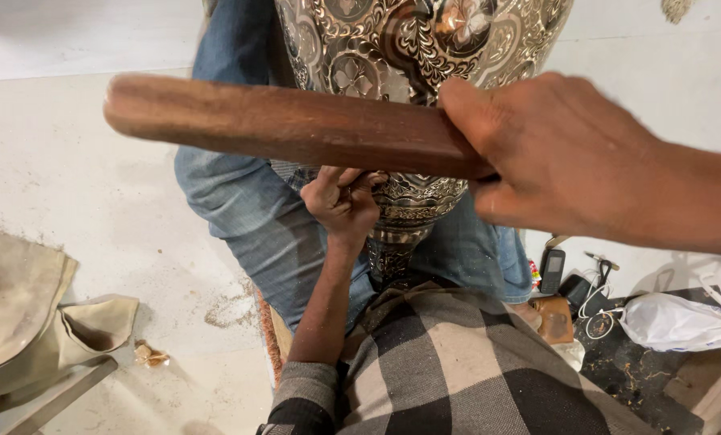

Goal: The person sits with a large engraved brass vase held between their legs and carves decorative patterns into its surface, holding a chisel against the metal with one hand while striking it with a wooden mallet in the other. They reposition the chisel repeatedly across different areas of the vase and briefly handle a round abrasive disc partway through.

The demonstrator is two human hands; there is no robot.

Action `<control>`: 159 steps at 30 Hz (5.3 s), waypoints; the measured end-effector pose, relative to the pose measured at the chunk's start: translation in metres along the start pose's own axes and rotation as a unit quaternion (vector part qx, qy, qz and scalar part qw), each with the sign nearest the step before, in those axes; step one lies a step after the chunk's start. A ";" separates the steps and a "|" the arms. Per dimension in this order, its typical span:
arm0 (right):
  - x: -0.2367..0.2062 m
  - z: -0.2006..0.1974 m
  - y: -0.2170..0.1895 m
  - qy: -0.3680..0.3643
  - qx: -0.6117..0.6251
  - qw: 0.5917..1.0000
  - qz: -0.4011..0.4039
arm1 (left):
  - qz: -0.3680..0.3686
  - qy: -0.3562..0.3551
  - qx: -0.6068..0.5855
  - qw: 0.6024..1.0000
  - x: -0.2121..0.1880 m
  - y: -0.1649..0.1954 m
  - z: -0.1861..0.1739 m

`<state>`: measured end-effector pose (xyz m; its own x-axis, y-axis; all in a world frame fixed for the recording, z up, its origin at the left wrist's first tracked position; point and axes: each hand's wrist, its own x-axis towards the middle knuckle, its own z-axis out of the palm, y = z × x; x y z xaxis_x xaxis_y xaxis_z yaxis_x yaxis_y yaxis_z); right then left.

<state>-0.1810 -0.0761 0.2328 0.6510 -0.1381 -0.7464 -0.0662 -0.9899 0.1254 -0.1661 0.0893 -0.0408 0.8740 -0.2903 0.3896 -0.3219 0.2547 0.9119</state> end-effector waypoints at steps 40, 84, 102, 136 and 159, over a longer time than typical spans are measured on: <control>-0.008 0.014 0.009 0.046 -0.057 0.997 -0.012 | 0.007 -0.016 0.101 0.995 0.004 0.011 -0.001; 0.007 0.001 0.014 0.160 -0.031 0.986 -0.028 | -0.035 0.009 0.079 0.996 0.009 0.025 0.011; 0.005 -0.013 -0.001 0.139 0.007 0.990 -0.032 | -0.043 0.013 0.066 0.997 0.012 0.030 0.012; 0.000 0.248 -0.004 0.441 0.413 0.788 0.116 | 0.159 -0.421 -0.012 0.893 0.078 -0.015 -0.019; -0.017 0.182 -0.007 0.405 0.329 0.850 0.079 | 0.140 -0.425 0.003 0.894 0.071 -0.025 -0.020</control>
<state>-0.3289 -0.0732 0.1254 0.8840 -0.4667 -0.0269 -0.4357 -0.8017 -0.4092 -0.0887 0.0802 -0.0386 0.1669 -0.8133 0.5575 -0.4885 0.4229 0.7633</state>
